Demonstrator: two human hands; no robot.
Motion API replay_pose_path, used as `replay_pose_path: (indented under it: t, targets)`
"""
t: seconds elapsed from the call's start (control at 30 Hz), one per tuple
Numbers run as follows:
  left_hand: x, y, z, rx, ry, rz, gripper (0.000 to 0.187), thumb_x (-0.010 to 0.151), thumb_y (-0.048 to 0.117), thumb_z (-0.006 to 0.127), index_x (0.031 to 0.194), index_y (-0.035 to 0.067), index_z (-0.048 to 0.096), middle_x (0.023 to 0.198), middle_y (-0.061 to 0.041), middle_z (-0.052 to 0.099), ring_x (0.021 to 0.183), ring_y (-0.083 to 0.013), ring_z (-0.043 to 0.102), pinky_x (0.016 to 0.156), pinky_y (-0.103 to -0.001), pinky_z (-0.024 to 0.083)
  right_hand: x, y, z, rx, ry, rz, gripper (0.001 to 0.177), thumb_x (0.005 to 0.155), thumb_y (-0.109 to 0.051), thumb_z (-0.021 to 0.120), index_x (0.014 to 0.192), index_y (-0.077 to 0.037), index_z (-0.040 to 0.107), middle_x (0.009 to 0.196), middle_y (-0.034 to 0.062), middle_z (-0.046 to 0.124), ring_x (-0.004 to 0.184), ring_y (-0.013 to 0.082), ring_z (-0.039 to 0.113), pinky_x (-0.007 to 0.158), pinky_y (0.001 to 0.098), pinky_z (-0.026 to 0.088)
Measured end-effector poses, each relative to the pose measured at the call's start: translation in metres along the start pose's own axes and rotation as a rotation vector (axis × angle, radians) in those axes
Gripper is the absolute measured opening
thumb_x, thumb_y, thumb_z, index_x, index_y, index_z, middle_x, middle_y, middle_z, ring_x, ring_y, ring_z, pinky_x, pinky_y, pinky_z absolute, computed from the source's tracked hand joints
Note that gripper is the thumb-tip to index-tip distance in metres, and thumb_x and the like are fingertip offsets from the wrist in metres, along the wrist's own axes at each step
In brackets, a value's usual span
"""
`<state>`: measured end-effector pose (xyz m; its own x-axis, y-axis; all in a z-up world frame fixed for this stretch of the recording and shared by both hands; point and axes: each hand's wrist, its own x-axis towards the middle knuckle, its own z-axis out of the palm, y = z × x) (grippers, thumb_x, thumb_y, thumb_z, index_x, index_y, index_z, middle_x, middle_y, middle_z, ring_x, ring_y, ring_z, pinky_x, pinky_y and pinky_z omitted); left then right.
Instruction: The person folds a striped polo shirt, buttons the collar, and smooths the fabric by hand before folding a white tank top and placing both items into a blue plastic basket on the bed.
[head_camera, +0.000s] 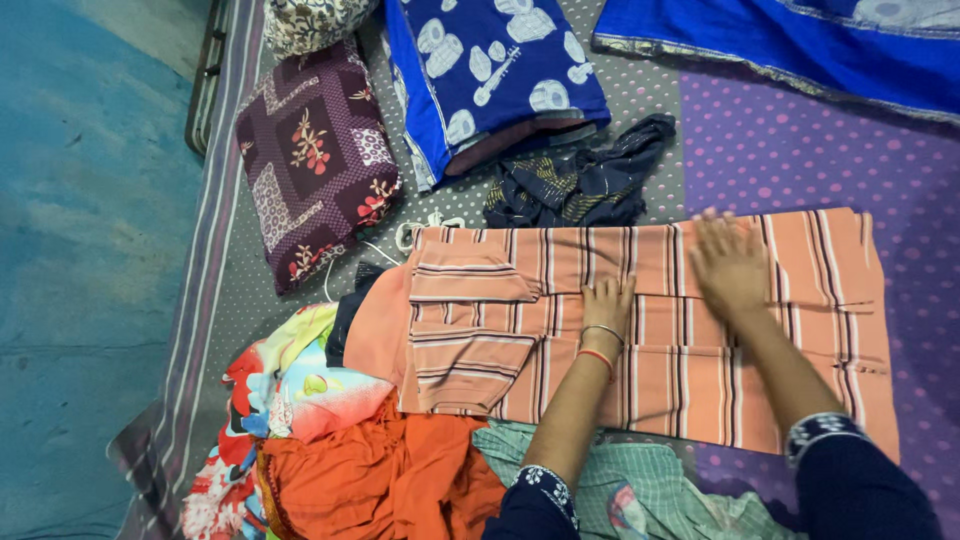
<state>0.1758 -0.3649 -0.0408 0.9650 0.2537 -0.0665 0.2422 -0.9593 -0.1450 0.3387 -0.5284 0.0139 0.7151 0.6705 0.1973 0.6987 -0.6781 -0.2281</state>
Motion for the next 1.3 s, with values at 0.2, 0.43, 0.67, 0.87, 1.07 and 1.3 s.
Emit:
replay_pose_path:
  t: [0.2, 0.43, 0.67, 0.87, 1.07, 1.3]
  targets:
    - [0.0, -0.003, 0.006, -0.032, 0.011, 0.021, 0.045, 0.101, 0.021, 0.053, 0.145, 0.014, 0.048, 0.127, -0.011, 0.058, 0.114, -0.0294, 0.057, 0.102, -0.057, 0.041, -0.013, 0.08, -0.021, -0.007, -0.091, 0.237, 0.067, 0.106, -0.052, 0.014, 0.165, -0.02, 0.015, 0.172, 0.0021, 0.013, 0.16, 0.0232, 0.007, 0.128, 0.0553, -0.008]
    - [0.001, 0.002, 0.016, -0.014, 0.03, 0.004, 0.045, 0.098, 0.024, 0.053, 0.142, 0.015, 0.049, 0.117, -0.009, 0.059, 0.112, -0.0285, 0.057, 0.104, -0.06, 0.039, -0.023, 0.074, -0.03, 0.072, 0.102, 0.395, 0.067, 0.113, -0.046, 0.021, 0.165, -0.004, 0.018, 0.173, 0.0202, 0.013, 0.157, 0.0399, 0.008, 0.118, 0.0667, -0.003]
    - [-0.004, 0.001, 0.014, -0.004, 0.024, 0.009, 0.05, 0.096, 0.024, 0.054, 0.145, 0.014, 0.046, 0.122, -0.009, 0.058, 0.116, -0.0286, 0.055, 0.105, -0.059, 0.038, -0.05, -0.015, -0.012, 0.089, 0.046, -0.042, 0.061, 0.109, -0.036, 0.026, 0.16, -0.003, 0.028, 0.17, 0.0138, 0.024, 0.159, 0.0323, 0.017, 0.127, 0.062, 0.002]
    - [-0.006, -0.003, -0.002, -0.028, 0.058, -0.009, 0.05, 0.1, 0.025, 0.054, 0.148, 0.016, 0.048, 0.128, -0.009, 0.056, 0.121, -0.0294, 0.053, 0.107, -0.059, 0.037, -0.087, 0.066, -0.051, -0.072, 0.02, 0.249, 0.059, 0.109, -0.032, 0.036, 0.161, -0.006, 0.039, 0.173, 0.0116, 0.03, 0.161, 0.0336, 0.022, 0.129, 0.0634, 0.008]
    - [-0.054, 0.061, -0.065, -0.972, 0.137, -0.21, 0.03, 0.11, 0.023, 0.046, 0.134, 0.009, 0.056, 0.131, -0.021, 0.06, 0.114, -0.0423, 0.061, 0.097, -0.057, 0.047, -0.104, 0.134, -0.065, 0.136, 0.074, 0.521, 0.064, 0.098, -0.041, 0.077, 0.139, 0.005, 0.058, 0.139, 0.0301, 0.055, 0.135, 0.0453, 0.05, 0.112, 0.0552, 0.042]
    - [-0.131, 0.261, -0.116, -0.548, -0.025, 0.431, 0.115, 0.068, 0.054, 0.08, 0.163, 0.006, 0.034, 0.172, -0.019, 0.03, 0.161, -0.0329, 0.03, 0.127, -0.051, 0.029, -0.099, 0.154, -0.064, 0.355, -0.075, 0.73, 0.06, 0.094, -0.047, 0.089, 0.091, 0.011, 0.074, 0.081, 0.0245, 0.075, 0.076, 0.0346, 0.069, 0.067, 0.0495, 0.053]
